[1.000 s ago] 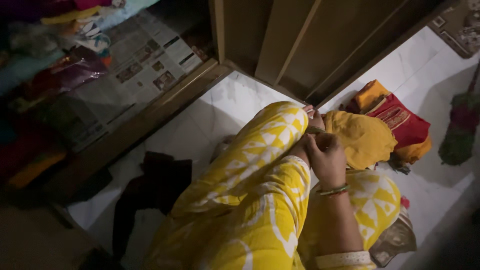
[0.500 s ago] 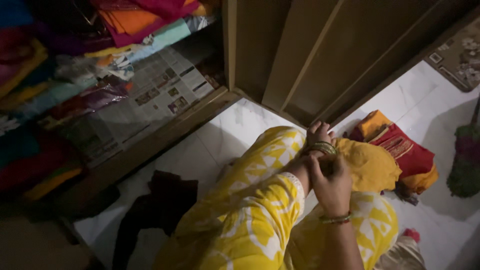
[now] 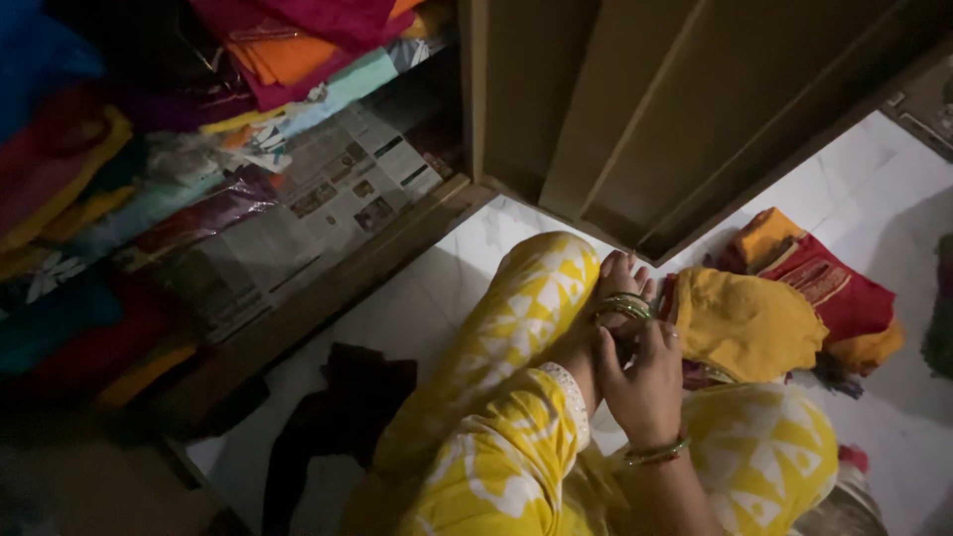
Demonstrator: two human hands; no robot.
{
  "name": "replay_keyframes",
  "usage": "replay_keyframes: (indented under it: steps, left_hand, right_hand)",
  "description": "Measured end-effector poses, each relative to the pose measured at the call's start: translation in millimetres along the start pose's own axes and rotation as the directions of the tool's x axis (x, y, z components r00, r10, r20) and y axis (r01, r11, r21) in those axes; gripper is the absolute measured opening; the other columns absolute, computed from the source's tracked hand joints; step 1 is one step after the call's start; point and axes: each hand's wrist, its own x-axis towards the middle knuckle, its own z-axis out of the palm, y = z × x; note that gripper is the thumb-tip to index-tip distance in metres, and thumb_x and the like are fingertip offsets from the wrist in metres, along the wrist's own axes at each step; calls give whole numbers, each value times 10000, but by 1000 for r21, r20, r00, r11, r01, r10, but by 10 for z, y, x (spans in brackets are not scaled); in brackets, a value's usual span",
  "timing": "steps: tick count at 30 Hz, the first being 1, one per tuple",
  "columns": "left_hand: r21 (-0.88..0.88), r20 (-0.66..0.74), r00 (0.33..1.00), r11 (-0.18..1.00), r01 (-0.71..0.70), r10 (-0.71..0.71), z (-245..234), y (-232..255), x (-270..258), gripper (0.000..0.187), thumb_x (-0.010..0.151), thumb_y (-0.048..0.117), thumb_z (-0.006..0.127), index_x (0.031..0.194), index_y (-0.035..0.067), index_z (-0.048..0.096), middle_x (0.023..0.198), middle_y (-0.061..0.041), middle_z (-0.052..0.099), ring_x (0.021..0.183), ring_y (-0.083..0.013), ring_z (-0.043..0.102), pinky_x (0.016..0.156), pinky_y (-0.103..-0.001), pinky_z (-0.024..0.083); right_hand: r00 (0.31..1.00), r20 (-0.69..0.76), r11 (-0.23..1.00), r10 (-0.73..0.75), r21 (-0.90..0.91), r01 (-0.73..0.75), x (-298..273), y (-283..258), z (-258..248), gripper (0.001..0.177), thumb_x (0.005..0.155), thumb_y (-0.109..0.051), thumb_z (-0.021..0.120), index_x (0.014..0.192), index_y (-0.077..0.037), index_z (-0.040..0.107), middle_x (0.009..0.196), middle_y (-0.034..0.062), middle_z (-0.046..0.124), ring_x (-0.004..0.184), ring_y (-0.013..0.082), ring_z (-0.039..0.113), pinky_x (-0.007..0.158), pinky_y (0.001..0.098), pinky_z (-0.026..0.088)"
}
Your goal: The person picks up several garments from the floor, unfolds them, turns them over, and then refolds them one at a time before placing them into a cabinet.
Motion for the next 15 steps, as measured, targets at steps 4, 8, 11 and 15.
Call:
replay_keyframes:
  steps: [4, 8, 11, 15]
  left_hand:
    - [-76, 90, 996, 997, -12, 19, -189, 11, 156, 244, 1031, 325, 594, 1243, 210, 556, 1175, 33, 583, 981, -140, 571, 791, -311, 512]
    - [-191, 500, 806, 948, -255, 318, -154, 14, 167, 227, 1073, 275, 662, 1223, 160, 537, 1142, -21, 519, 996, -168, 552, 843, -322, 513]
    - [-328, 383, 907, 944, -42, 174, 264, 163, -7, 264, 1045, 321, 699, 1239, 192, 576, 1176, -16, 577, 977, -163, 596, 866, -321, 545]
    - [-377, 279, 952, 926, -8, 122, 488, 607, -173, 315, 957, 317, 754, 1201, 240, 570, 1157, 23, 611, 912, -168, 591, 792, -346, 515]
  right_hand:
    - [992, 117, 998, 46, 40, -51, -3, -224, 17, 236, 870, -202, 783, 980, -27, 671, 900, 163, 677, 792, 299, 644, 727, 400, 519]
    - [963, 19, 952, -268, -145, 268, 31, -507, -61, 277, 908, -172, 765, 1122, -19, 676, 982, 163, 728, 879, 384, 585, 804, 477, 469]
    - [929, 1, 873, -369, -341, 348, 96, -712, -109, 278, 934, -185, 751, 1122, -14, 637, 1066, 218, 693, 1014, 419, 593, 899, 496, 472]
    - [953, 161, 944, -255, -172, 282, 232, -787, -209, 361, 894, -228, 756, 1159, -3, 661, 1027, 177, 720, 962, 382, 615, 844, 463, 497]
